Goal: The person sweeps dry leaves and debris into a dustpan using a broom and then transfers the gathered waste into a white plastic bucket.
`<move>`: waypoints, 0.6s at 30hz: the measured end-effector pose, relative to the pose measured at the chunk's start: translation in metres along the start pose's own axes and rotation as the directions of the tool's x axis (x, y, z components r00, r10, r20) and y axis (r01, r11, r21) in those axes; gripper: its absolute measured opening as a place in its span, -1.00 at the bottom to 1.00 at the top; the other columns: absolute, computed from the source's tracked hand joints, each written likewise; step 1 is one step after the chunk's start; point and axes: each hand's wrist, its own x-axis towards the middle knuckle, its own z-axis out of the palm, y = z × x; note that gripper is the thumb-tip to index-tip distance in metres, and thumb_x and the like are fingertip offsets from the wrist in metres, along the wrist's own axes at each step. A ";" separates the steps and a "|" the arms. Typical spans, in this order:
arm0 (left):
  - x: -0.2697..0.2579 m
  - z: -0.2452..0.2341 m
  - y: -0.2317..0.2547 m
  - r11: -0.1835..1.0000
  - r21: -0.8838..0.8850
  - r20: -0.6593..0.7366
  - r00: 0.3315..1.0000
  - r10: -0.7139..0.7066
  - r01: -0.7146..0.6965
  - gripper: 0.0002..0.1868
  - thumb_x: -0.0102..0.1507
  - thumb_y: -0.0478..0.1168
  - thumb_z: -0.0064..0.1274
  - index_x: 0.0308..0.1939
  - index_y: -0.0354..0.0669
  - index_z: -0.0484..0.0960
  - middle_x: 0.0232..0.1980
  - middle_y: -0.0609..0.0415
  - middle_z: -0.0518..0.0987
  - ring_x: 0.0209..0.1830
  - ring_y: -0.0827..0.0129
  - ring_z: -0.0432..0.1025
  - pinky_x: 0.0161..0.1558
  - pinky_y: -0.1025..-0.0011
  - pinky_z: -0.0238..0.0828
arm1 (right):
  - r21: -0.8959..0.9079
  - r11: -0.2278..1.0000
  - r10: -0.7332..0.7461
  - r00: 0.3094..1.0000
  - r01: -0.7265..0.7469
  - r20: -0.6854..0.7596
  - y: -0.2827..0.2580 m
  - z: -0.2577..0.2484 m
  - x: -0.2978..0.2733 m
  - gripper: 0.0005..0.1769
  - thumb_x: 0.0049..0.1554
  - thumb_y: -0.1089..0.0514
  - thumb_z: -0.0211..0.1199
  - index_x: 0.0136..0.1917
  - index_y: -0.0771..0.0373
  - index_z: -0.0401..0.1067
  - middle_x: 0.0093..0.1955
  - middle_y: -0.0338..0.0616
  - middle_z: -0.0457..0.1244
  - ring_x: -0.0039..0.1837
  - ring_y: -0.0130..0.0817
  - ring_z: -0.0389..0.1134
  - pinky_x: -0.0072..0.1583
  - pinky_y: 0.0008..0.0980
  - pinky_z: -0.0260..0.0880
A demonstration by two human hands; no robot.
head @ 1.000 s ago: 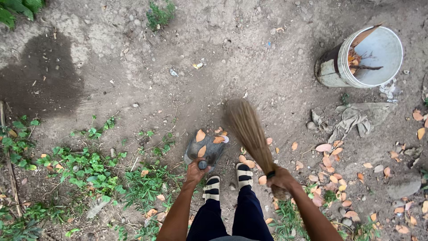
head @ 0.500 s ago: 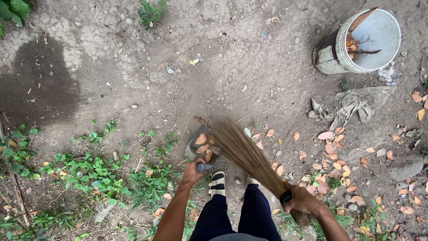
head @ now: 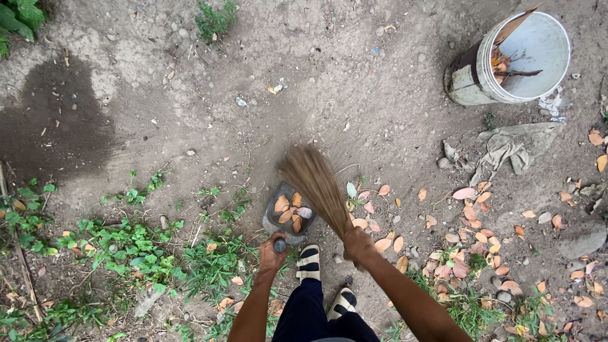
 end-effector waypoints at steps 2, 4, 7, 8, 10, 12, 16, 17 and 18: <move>-0.002 -0.002 0.002 1.000 -0.015 -0.013 1.000 -0.001 0.001 -0.57 -0.04 -0.42 0.32 -0.11 -0.08 0.62 -0.04 0.01 0.69 -0.09 0.25 0.61 -0.07 0.34 0.55 | -0.203 0.979 -0.039 0.996 0.021 -0.082 0.001 0.023 -0.019 -0.33 0.10 0.13 0.38 0.24 0.39 0.00 0.14 0.29 0.18 0.07 0.01 0.38 0.06 -0.24 0.53; -0.005 -0.002 0.006 0.987 -0.060 0.025 0.989 -0.147 0.148 -0.60 -0.01 -0.43 0.26 -0.11 -0.06 0.63 -0.05 0.04 0.71 -0.10 0.28 0.60 -0.12 0.32 0.55 | -0.118 0.993 -0.028 1.000 0.029 0.012 0.014 0.041 -0.047 -0.24 0.09 0.17 0.38 0.32 0.34 -0.07 0.12 0.25 0.22 0.11 0.01 0.37 0.13 -0.22 0.54; -0.009 0.004 0.011 0.971 -0.061 0.052 0.972 -0.228 0.231 -0.64 0.02 -0.42 0.25 -0.12 -0.05 0.66 -0.10 0.03 0.71 -0.14 0.31 0.59 -0.14 0.33 0.54 | 0.098 0.991 -0.098 0.994 0.093 0.042 0.054 0.048 -0.091 -0.19 -0.05 0.27 0.46 0.35 0.20 0.08 0.14 0.11 0.25 0.14 0.02 0.37 0.18 -0.18 0.49; -0.011 0.007 0.012 0.971 -0.051 0.054 0.971 -0.232 0.235 -0.66 0.03 -0.41 0.26 -0.13 -0.04 0.67 -0.12 0.01 0.71 -0.15 0.32 0.59 -0.14 0.33 0.54 | 0.177 0.979 -0.116 0.992 0.106 0.049 0.070 0.048 -0.106 -0.10 -0.09 0.29 0.48 0.42 0.14 0.09 0.11 0.03 0.27 0.13 -0.06 0.37 0.20 -0.19 0.47; -0.015 0.014 0.013 0.992 0.007 0.010 0.992 -0.124 0.124 -0.67 0.02 -0.39 0.28 -0.15 -0.02 0.67 -0.14 0.05 0.72 -0.15 0.37 0.61 -0.14 0.37 0.56 | 0.280 0.959 -0.013 0.984 -0.038 0.179 0.101 0.045 -0.130 -0.11 -0.07 0.31 0.37 0.48 0.05 0.14 0.07 -0.01 0.34 0.05 -0.20 0.44 0.13 -0.24 0.59; -0.021 0.021 0.012 1.000 0.011 -0.023 1.000 -0.005 0.006 -0.67 0.01 -0.39 0.29 -0.17 -0.03 0.66 -0.15 0.07 0.72 -0.14 0.39 0.62 -0.13 0.38 0.57 | 0.512 0.857 0.002 0.995 -0.055 0.105 0.136 0.050 -0.156 0.07 -0.09 0.33 0.41 0.58 0.06 -0.04 0.04 -0.04 0.38 0.01 -0.31 0.47 0.13 -0.31 0.62; -0.040 0.026 0.008 0.981 -0.025 -0.038 0.981 0.192 -0.193 -0.62 -0.03 -0.42 0.28 -0.16 -0.06 0.63 -0.15 0.05 0.71 -0.13 0.34 0.62 -0.07 0.38 0.54 | 0.535 0.825 0.147 0.983 -0.184 0.113 0.214 0.069 -0.181 -0.04 -0.15 0.27 0.54 0.48 0.13 0.22 0.00 -0.02 0.44 -0.01 -0.32 0.49 0.10 -0.36 0.58; -0.046 0.028 0.009 0.973 -0.017 -0.029 0.973 0.228 -0.228 -0.60 -0.05 -0.43 0.27 -0.15 -0.06 0.62 -0.14 0.04 0.70 -0.12 0.32 0.62 -0.04 0.38 0.53 | 0.513 0.833 0.184 0.978 -0.208 0.097 0.230 0.077 -0.181 -0.08 -0.16 0.23 0.60 0.44 0.16 0.31 0.00 -0.05 0.44 0.00 -0.36 0.48 0.11 -0.40 0.57; -0.053 0.032 0.011 0.980 0.049 -0.011 0.981 0.191 -0.190 -0.59 -0.05 -0.44 0.28 -0.14 -0.06 0.63 -0.13 0.03 0.70 -0.11 0.29 0.61 -0.04 0.37 0.52 | 0.587 0.784 0.199 0.977 -0.202 0.069 0.243 0.085 -0.178 -0.08 -0.16 0.26 0.55 0.45 0.12 0.29 -0.02 -0.02 0.46 -0.02 -0.31 0.49 0.10 -0.36 0.57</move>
